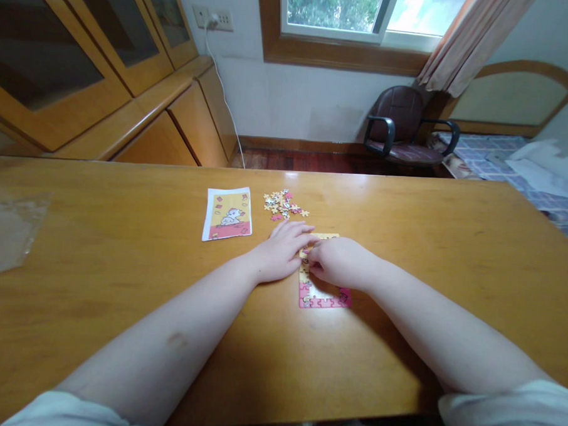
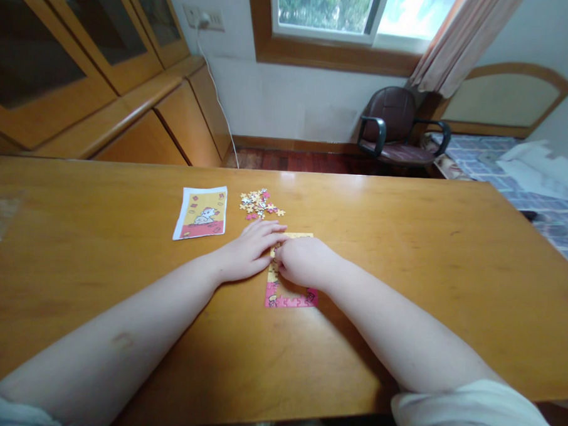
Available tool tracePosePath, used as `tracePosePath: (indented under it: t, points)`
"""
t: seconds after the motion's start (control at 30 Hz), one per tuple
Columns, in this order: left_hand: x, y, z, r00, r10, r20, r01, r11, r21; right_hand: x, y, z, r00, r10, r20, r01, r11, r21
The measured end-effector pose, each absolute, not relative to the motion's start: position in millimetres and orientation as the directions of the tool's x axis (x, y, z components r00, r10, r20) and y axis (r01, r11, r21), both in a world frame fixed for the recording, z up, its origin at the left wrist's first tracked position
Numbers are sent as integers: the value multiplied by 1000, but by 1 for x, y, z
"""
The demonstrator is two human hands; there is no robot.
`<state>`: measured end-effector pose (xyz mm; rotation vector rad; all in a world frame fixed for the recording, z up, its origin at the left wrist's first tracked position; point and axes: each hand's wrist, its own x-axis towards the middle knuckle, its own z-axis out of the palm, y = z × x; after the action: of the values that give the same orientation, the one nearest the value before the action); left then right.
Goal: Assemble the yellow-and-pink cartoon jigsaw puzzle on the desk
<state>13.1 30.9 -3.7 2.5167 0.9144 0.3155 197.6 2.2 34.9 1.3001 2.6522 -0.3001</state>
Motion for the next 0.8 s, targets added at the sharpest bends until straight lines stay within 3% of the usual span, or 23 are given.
tracePosePath:
  t: [0.53,0.8]
  points:
    - [13,30,-2,782,622,39,522,-688,503,201,4,34,-629,753,-193,777,615,-131]
    - [14,28,-3,784,619,38,523,-694,495,201,3,33,-653,739,-164,754,616,-226]
